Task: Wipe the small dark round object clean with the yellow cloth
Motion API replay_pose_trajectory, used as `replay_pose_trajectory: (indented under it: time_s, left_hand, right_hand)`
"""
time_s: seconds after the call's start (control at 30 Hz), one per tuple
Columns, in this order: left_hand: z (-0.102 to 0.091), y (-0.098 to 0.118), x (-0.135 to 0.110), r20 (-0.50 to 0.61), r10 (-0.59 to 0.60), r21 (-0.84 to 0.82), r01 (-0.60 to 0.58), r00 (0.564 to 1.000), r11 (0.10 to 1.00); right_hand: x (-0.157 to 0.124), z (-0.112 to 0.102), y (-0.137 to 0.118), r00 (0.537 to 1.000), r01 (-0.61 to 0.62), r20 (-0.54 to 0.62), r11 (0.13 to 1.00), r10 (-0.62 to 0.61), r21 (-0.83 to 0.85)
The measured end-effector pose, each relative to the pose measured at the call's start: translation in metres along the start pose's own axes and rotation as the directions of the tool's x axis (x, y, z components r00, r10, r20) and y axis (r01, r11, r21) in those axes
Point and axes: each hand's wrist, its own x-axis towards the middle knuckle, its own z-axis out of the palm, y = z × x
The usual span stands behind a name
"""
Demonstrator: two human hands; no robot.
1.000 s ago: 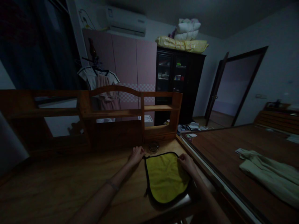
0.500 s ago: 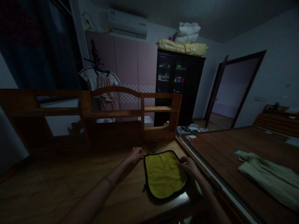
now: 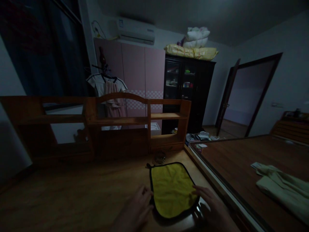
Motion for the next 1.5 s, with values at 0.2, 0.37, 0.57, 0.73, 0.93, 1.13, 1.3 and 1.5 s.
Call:
replay_pose_trajectory:
  time_s: [0.2,0.37,0.57,0.73,0.93,1.13,1.3,1.5]
  left_hand:
    - [0.035,0.012,-0.027,-0.016,-0.269,-0.036,0.268,0.963,0.963]
    - [0.052,0.006,-0.016,-0.04,-0.281,-0.008,0.281,0.959,0.96]
    - [0.064,-0.015,-0.014,0.012,-0.278,0.039,0.277,0.961,0.96]
    - [0.058,-0.016,-0.016,0.012,-0.261,0.013,0.26,0.965,0.965]
    - [0.041,-0.001,-0.009,-0.006,-0.243,-0.028,0.242,0.97,0.97]
    - [0.032,0.012,0.002,0.008,-0.263,0.007,0.263,0.965,0.965]
    - [0.03,0.01,0.005,0.049,-0.162,-0.032,0.164,0.986,0.986]
    - [0.023,0.016,0.01,0.065,-0.121,-0.005,0.121,0.991,0.993]
  right_hand:
    - [-0.022,0.019,0.021,0.997,0.075,0.012,0.997,-0.075,-0.036]
    - [-0.028,0.025,0.036,0.997,0.079,0.003,0.993,-0.079,-0.082]
    - [-0.035,0.023,0.037,0.995,0.097,0.0,0.984,-0.098,-0.146]
    - [-0.036,0.018,0.026,0.997,0.072,0.032,0.986,-0.068,-0.15]
    - [-0.04,0.02,0.028,0.999,0.019,0.051,0.99,-0.012,-0.14]
    - [-0.04,0.019,0.026,0.998,0.012,0.06,0.988,-0.002,-0.156]
    - [-0.039,0.015,0.02,0.998,0.003,0.056,0.991,0.005,-0.136]
    - [-0.044,0.023,0.029,0.999,0.001,0.035,0.985,0.005,-0.171]
